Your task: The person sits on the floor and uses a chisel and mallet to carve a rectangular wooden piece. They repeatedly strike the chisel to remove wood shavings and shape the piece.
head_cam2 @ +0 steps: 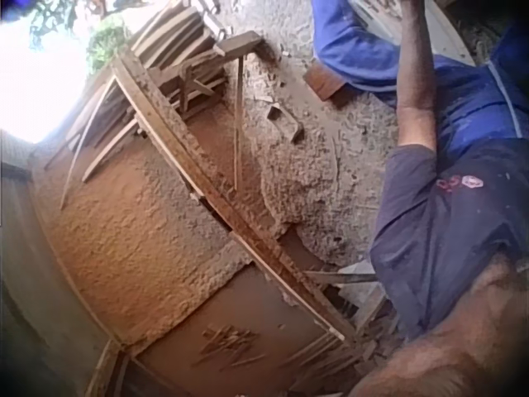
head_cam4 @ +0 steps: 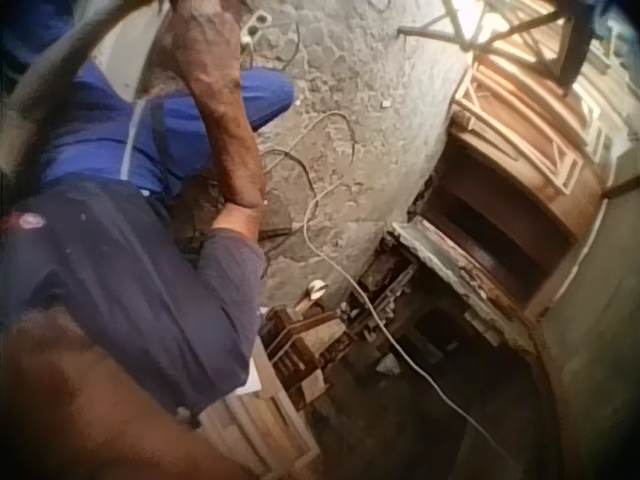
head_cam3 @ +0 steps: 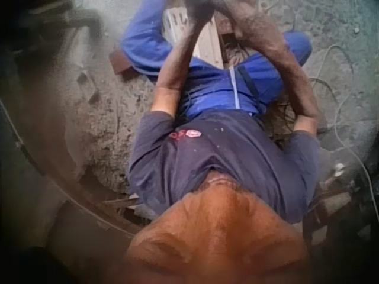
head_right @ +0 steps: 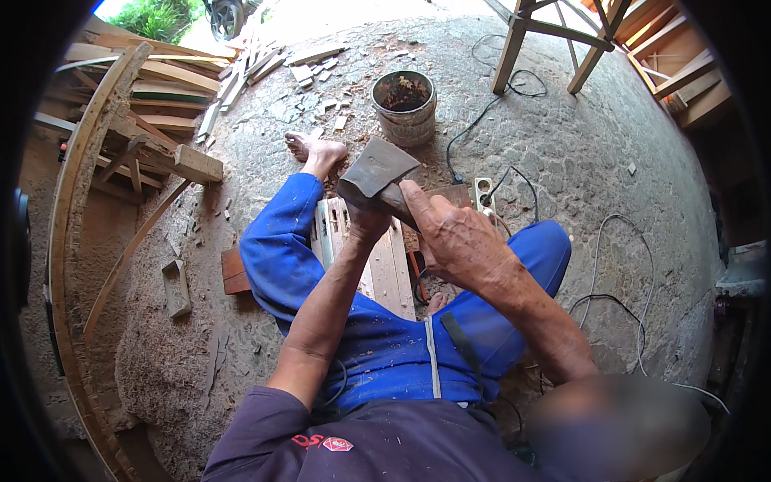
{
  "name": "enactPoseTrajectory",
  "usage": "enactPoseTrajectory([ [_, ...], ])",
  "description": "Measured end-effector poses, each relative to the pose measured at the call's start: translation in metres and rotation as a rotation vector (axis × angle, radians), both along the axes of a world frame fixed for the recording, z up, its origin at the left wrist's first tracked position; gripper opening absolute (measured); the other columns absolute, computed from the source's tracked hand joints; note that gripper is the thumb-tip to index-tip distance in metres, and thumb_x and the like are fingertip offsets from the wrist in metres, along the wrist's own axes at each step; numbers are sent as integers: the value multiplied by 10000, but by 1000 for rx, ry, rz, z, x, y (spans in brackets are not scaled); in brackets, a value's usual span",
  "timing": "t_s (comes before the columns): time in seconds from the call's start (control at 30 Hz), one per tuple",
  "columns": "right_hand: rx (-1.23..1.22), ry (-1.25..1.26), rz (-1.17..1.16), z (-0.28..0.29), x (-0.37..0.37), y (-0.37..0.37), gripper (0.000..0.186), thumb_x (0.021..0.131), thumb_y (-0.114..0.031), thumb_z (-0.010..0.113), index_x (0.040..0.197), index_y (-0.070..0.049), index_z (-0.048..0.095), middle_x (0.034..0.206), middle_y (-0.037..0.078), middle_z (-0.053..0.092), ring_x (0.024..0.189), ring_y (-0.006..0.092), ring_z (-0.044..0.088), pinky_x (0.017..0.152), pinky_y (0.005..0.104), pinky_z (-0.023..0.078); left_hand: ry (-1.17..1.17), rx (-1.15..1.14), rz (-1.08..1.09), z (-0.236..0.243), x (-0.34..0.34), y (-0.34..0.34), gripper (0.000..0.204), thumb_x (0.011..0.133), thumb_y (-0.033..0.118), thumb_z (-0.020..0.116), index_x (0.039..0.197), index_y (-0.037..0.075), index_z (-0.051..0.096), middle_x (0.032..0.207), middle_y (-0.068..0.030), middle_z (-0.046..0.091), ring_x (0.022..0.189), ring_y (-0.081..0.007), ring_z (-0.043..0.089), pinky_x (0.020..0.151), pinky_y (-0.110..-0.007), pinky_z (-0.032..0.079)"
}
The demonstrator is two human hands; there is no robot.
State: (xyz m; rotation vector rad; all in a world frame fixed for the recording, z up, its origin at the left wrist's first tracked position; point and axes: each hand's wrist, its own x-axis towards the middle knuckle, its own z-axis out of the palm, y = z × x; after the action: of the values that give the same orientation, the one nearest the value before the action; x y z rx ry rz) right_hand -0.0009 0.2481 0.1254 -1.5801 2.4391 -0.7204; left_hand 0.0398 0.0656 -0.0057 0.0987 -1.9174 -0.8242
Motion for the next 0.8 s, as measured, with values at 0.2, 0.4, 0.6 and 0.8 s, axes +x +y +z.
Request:
enactPoseTrajectory([
  [0.2, -523, -73, -107, 77, 12, 4, 566, 895, -56, 713, 1410, -35, 479, 963, 183, 682, 860, 329, 717, 762, 397, 571, -244, 234, 2, -13, 0, 0, 210, 816, 183, 794, 829, 48, 634, 700, -84, 678, 638, -257, 677, 642, -383, 531],
  [0.4, -735, 150, -178, 97, 4, -8, 514, 898, 2, 684, 1364, -58, 477, 772, 134, 642, 652, 289, 673, 565, 393, 537, -289, 302, 10, -1, 3, 4, 203, 808, 177, 801, 840, 42, 652, 735, -93, 693, 683, -275, 693, 648, -393, 538],
  [0.6, 35, -135, 9, -9, -2, 13, 637, 852, -17, 647, 1445, -65, 418, 1028, 243, 677, 891, 439, 696, 784, 472, 559, -94, 240, -94, -2, 31, 18, 231, 787, 109, 800, 975, 40, 686, 901, -88, 728, 792, -212, 705, 726, -355, 555],
  [0.8, -313, -713, -325, -54, 23, 22, 598, 884, -105, 702, 1440, -60, 486, 1055, 137, 675, 990, 245, 666, 889, 360, 511, -172, 575, -72, 6, 37, -15, 219, 872, 147, 805, 795, 43, 628, 724, -45, 628, 631, -157, 619, 624, -334, 535],
])
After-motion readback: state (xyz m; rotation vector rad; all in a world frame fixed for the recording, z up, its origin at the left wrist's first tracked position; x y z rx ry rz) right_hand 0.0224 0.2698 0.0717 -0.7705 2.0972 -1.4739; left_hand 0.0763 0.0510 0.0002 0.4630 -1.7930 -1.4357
